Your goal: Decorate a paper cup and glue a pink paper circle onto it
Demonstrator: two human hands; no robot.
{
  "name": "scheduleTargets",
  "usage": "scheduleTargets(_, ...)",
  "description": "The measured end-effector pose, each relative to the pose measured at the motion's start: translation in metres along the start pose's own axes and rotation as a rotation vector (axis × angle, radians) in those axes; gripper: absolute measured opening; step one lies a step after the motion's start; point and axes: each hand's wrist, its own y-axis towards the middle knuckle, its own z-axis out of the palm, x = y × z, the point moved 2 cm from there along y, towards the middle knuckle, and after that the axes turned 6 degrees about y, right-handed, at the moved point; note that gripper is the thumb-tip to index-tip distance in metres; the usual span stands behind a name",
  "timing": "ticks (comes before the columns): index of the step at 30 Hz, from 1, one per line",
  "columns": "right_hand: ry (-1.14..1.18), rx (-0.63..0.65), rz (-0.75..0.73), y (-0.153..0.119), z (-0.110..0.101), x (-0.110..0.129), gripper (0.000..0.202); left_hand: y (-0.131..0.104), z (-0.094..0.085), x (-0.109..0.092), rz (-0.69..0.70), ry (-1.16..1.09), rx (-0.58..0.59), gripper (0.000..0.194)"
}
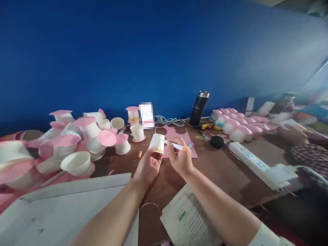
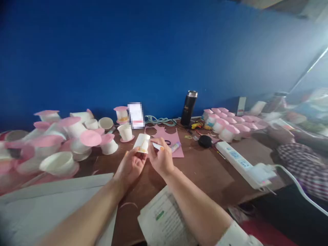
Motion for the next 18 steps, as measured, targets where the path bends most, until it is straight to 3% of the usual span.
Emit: scheduleTargets(18,0.009,-0.019,0.021,-0.0017,0.0012,0.0002,0.011,-0.0036,-0.0001,0.0011,-0.027,-0.019,0.039,0.014)
